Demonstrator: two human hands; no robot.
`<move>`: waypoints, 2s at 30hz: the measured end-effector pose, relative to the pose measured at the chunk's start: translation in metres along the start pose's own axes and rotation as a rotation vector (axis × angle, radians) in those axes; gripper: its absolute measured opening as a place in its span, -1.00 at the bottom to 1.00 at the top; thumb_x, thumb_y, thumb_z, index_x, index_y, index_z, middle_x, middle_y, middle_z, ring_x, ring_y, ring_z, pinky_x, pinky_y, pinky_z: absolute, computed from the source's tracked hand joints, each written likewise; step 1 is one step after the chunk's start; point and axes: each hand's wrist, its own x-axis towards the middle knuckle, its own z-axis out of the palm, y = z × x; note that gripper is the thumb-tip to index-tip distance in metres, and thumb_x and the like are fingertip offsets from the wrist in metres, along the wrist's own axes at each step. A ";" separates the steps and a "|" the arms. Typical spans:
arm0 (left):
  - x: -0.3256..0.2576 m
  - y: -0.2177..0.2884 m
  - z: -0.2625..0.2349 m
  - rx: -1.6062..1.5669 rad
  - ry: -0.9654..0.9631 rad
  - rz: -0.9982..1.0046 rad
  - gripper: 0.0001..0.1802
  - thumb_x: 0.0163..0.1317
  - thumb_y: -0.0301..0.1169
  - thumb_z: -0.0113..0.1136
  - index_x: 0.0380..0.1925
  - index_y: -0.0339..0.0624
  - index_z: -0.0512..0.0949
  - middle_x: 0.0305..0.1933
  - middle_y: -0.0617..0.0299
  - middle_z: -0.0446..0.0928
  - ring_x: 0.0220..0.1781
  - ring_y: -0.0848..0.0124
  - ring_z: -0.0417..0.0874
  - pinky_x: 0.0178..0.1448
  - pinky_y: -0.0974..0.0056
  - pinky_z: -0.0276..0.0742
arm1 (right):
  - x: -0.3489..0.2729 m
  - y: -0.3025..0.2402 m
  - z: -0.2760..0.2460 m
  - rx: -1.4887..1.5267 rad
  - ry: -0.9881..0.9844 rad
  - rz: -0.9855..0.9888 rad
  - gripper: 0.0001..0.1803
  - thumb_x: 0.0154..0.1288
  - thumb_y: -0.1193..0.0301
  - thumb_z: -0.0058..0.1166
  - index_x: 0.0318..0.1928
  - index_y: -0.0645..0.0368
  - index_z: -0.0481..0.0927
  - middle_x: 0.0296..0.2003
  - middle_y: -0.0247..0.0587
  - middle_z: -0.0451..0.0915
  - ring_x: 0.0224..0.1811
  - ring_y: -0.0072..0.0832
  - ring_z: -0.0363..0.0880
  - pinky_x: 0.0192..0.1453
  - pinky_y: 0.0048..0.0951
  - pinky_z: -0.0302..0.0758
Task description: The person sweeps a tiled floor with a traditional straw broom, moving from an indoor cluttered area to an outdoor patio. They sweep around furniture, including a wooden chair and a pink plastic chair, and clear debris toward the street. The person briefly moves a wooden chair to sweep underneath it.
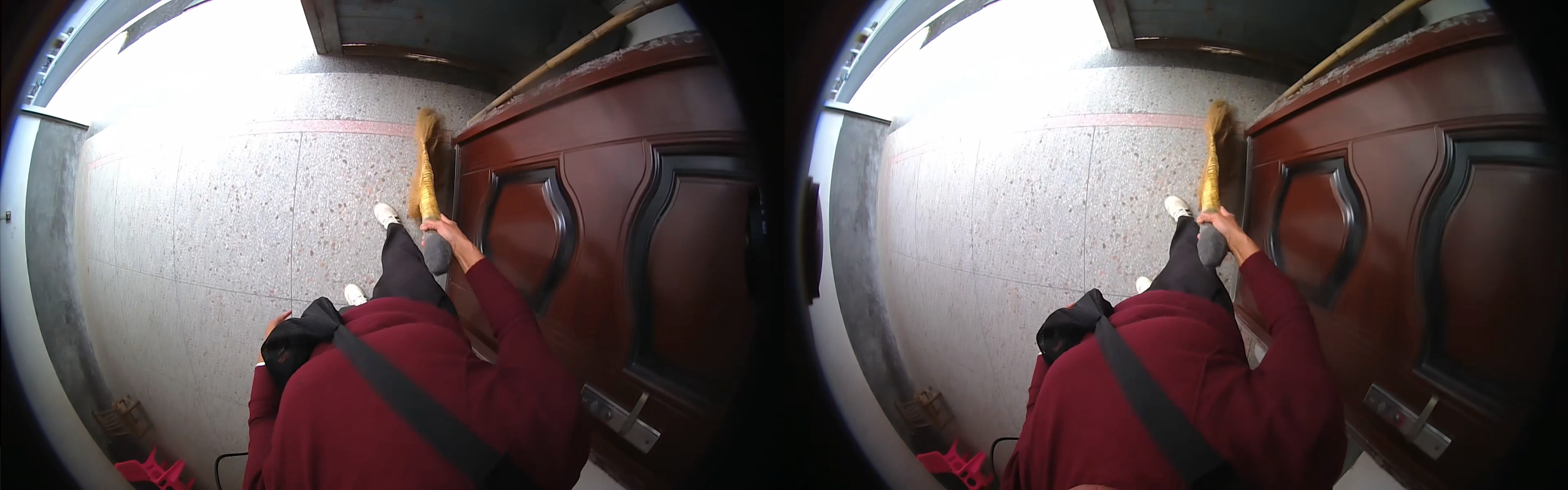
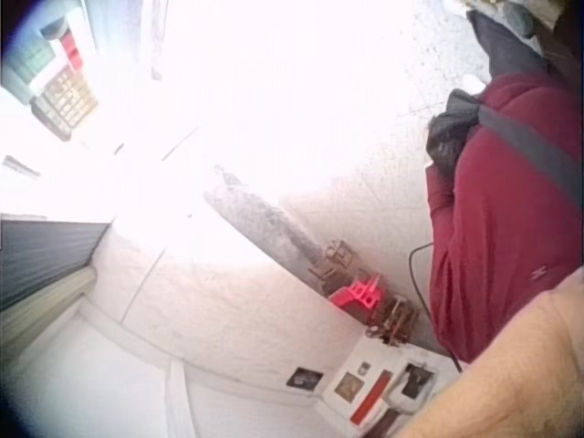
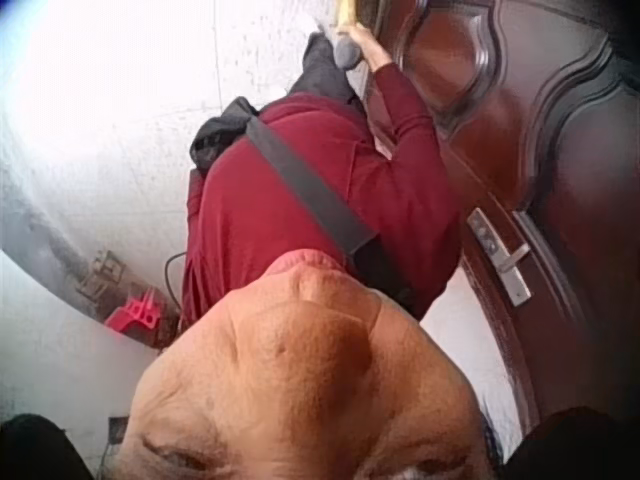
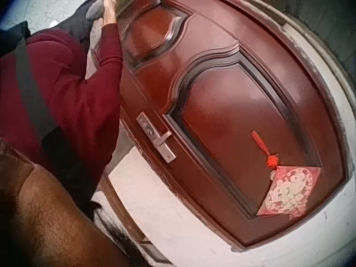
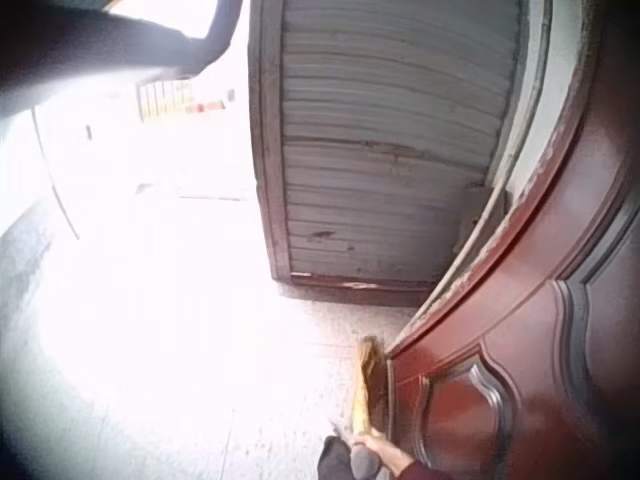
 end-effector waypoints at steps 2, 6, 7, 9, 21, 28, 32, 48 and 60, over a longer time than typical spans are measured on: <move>0.023 0.009 0.004 -0.015 0.036 -0.037 -0.51 0.06 -0.48 0.13 0.05 -0.18 0.33 -0.18 0.11 0.45 -0.17 0.40 0.50 -0.10 0.36 0.43 | -0.002 -0.032 -0.017 0.089 -0.120 0.005 -0.48 -0.03 0.54 0.04 -0.01 0.07 0.19 -0.59 -0.13 0.42 -0.64 -0.35 0.47 -0.57 -0.30 0.46; 0.066 0.039 0.023 -0.029 0.129 -0.099 -0.53 0.07 -0.47 0.12 0.04 -0.16 0.34 -0.19 0.12 0.46 -0.16 0.41 0.50 -0.10 0.36 0.43 | 0.009 -0.103 -0.025 0.217 -0.195 -0.093 -0.61 -0.01 0.50 -0.02 -0.12 -0.01 0.25 -0.55 -0.13 0.41 -0.62 -0.36 0.44 -0.58 -0.30 0.46; 0.078 0.056 0.030 -0.003 0.146 -0.110 -0.53 0.07 -0.47 0.12 0.04 -0.16 0.34 -0.19 0.12 0.46 -0.16 0.41 0.50 -0.10 0.36 0.43 | 0.026 -0.118 -0.026 0.245 -0.179 -0.139 -0.63 -0.01 0.50 -0.01 -0.14 0.00 0.25 -0.55 -0.13 0.41 -0.62 -0.36 0.43 -0.58 -0.30 0.46; 0.094 0.080 0.051 0.104 0.213 -0.100 -0.55 0.09 -0.44 0.11 0.04 -0.12 0.35 -0.19 0.12 0.47 -0.16 0.41 0.50 -0.10 0.36 0.43 | 0.061 -0.155 -0.017 0.233 -0.046 -0.264 -0.72 -0.03 0.44 0.01 -0.25 0.11 0.30 -0.58 -0.13 0.41 -0.64 -0.36 0.44 -0.59 -0.29 0.47; 0.070 0.098 0.098 0.126 0.490 -0.165 -0.53 0.07 -0.43 0.14 0.04 -0.06 0.36 -0.12 0.03 0.46 -0.11 0.37 0.49 -0.06 0.33 0.42 | 0.290 -0.316 0.037 -0.358 0.033 -0.001 -0.83 -0.17 0.29 0.12 -0.61 0.08 0.46 -0.67 -0.34 0.45 -0.70 -0.47 0.41 -0.58 -0.49 0.35; 0.038 0.064 0.146 -0.091 0.582 -0.205 -0.54 0.08 -0.41 0.14 0.03 -0.14 0.36 -0.15 0.11 0.45 -0.18 0.46 0.48 -0.11 0.38 0.40 | 0.343 -0.162 0.206 -0.543 0.149 0.014 -0.04 -0.35 0.51 0.17 0.06 0.48 -0.17 -0.16 0.19 0.34 -0.31 -0.21 0.50 -0.29 -0.36 0.50; 0.026 0.067 0.175 -0.184 0.676 -0.172 -0.53 0.08 -0.40 0.14 0.03 -0.21 0.35 -0.21 0.19 0.45 -0.24 0.50 0.46 -0.14 0.43 0.39 | 0.289 -0.107 0.289 -0.835 -0.002 -0.078 -0.12 -0.30 0.52 0.17 -0.02 0.50 -0.14 -0.33 0.09 0.41 -0.47 -0.31 0.51 -0.48 -0.35 0.50; -0.032 -0.021 0.238 -0.252 0.866 -0.065 -0.54 0.05 -0.41 0.09 0.02 -0.16 0.37 -0.23 0.23 0.45 -0.21 0.49 0.47 -0.10 0.41 0.38 | 0.135 -0.105 0.391 -1.525 -1.184 0.010 -0.52 -0.18 0.43 0.11 -0.14 0.25 0.36 -0.51 -0.30 0.43 -0.54 -0.56 0.40 -0.47 -0.53 0.39; -0.078 -0.135 0.235 -0.574 0.839 -0.103 -0.51 0.07 -0.41 0.10 0.06 -0.16 0.33 -0.17 0.20 0.40 -0.15 0.47 0.44 -0.07 0.39 0.37 | 0.116 -0.035 0.326 -1.469 -0.704 -0.181 -0.76 -0.17 0.47 0.11 -0.40 0.23 0.41 -0.61 -0.36 0.40 -0.64 -0.59 0.35 -0.58 -0.51 0.31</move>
